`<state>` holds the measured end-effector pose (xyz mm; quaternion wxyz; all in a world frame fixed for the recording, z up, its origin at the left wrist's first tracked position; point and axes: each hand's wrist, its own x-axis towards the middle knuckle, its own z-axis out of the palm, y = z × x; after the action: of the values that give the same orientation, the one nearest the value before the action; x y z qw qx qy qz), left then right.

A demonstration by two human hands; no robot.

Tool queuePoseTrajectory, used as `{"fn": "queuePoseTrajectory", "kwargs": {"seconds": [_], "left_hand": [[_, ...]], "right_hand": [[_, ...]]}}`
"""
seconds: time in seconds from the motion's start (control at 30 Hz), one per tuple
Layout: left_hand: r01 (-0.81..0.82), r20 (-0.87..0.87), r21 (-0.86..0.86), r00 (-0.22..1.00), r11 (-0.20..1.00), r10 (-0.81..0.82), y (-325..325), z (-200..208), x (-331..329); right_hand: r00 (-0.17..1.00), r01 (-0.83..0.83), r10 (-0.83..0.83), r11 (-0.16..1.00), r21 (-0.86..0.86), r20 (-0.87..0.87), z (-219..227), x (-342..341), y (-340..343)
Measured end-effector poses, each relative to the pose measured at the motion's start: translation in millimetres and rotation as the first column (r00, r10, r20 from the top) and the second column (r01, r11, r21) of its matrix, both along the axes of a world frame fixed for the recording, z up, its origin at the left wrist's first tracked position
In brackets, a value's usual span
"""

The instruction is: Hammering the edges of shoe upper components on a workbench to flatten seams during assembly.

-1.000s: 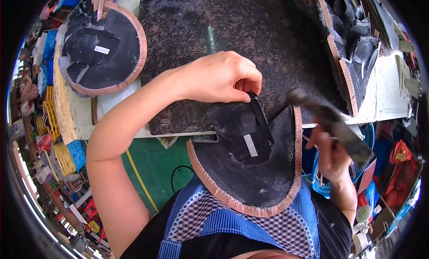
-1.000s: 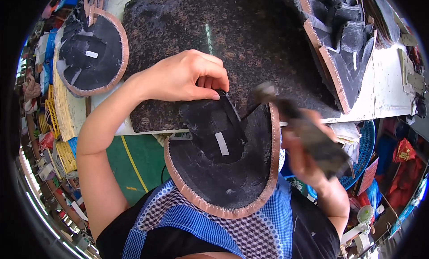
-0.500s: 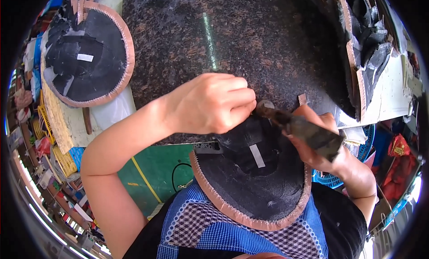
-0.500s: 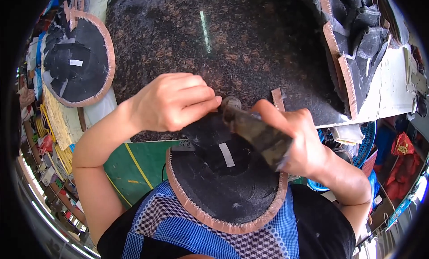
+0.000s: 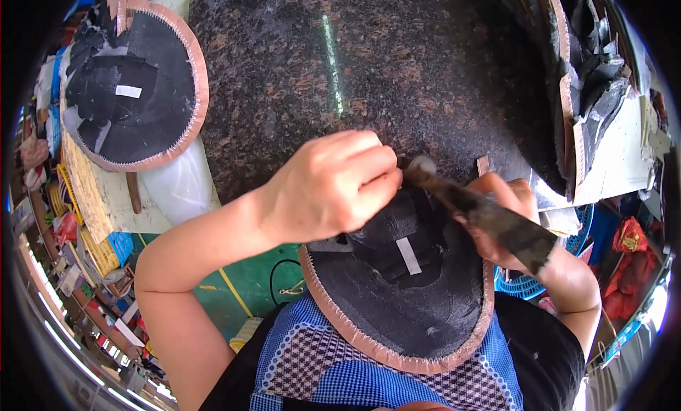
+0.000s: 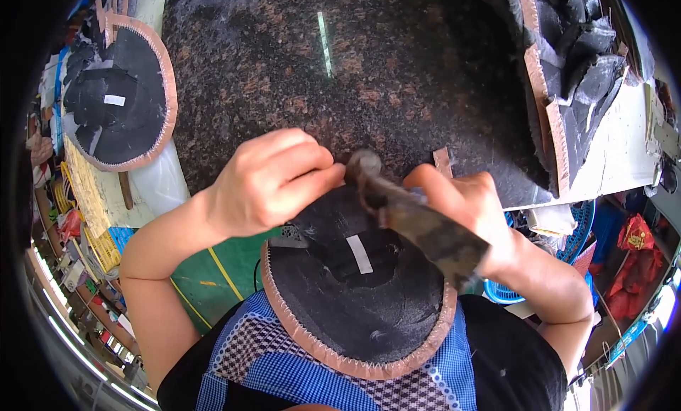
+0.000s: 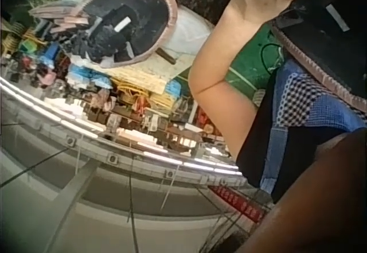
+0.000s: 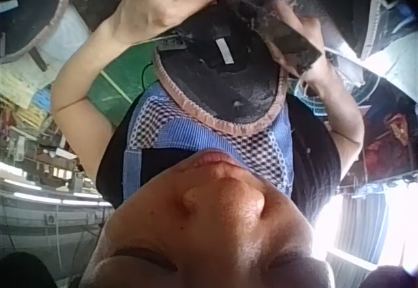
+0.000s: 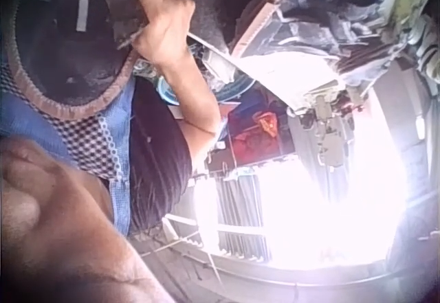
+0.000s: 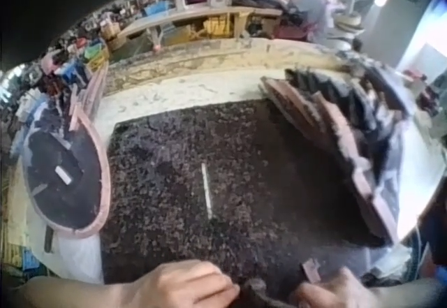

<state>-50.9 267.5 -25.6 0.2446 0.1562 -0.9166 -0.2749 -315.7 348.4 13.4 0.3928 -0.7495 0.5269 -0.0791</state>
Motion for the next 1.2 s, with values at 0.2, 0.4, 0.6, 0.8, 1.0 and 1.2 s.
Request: {"fn": "queuePoseTrajectory", "kwargs": {"seconds": [0.2, 0.4, 0.6, 0.8, 1.0, 1.2], "left_hand": [[-0.095, -0.012, 0.019, 0.995, 0.995, 0.095, -2.6, 1.3, 3.0], [-0.145, -0.039, 0.114, 0.988, 0.983, 0.15, 12.0, -0.9, 2.8], [-0.177, 0.122, -0.173, 0.972, 0.969, 0.2, 38.3, 11.8, -4.8], [-0.194, -0.002, 0.197, 0.98, 0.961, 0.199, 8.9, 4.9, 11.2], [-0.279, -0.004, -0.05, 0.96, 0.959, 0.279, 34.6, 2.9, 5.8], [-0.225, -0.052, 0.182, 0.97, 0.957, 0.238, 19.7, 0.3, 17.2]], "right_hand": [[0.951, -0.095, 0.142, 0.98, -0.177, 0.274, -11.7, -2.4, -0.4], [0.972, 0.095, -0.097, 0.995, 0.019, 0.212, 8.0, 3.8, -6.0], [0.986, 0.038, -0.028, 0.997, -0.062, 0.163, 1.9, 2.2, -13.1], [0.956, -0.192, 0.235, 0.953, -0.233, 0.174, 1.9, 5.4, -16.3], [0.954, -0.148, 0.2, 0.962, -0.23, 0.222, 14.3, 9.5, -22.8], [0.96, -0.007, 0.002, 1.0, 0.018, 0.281, 6.1, 9.5, -19.7]]}}
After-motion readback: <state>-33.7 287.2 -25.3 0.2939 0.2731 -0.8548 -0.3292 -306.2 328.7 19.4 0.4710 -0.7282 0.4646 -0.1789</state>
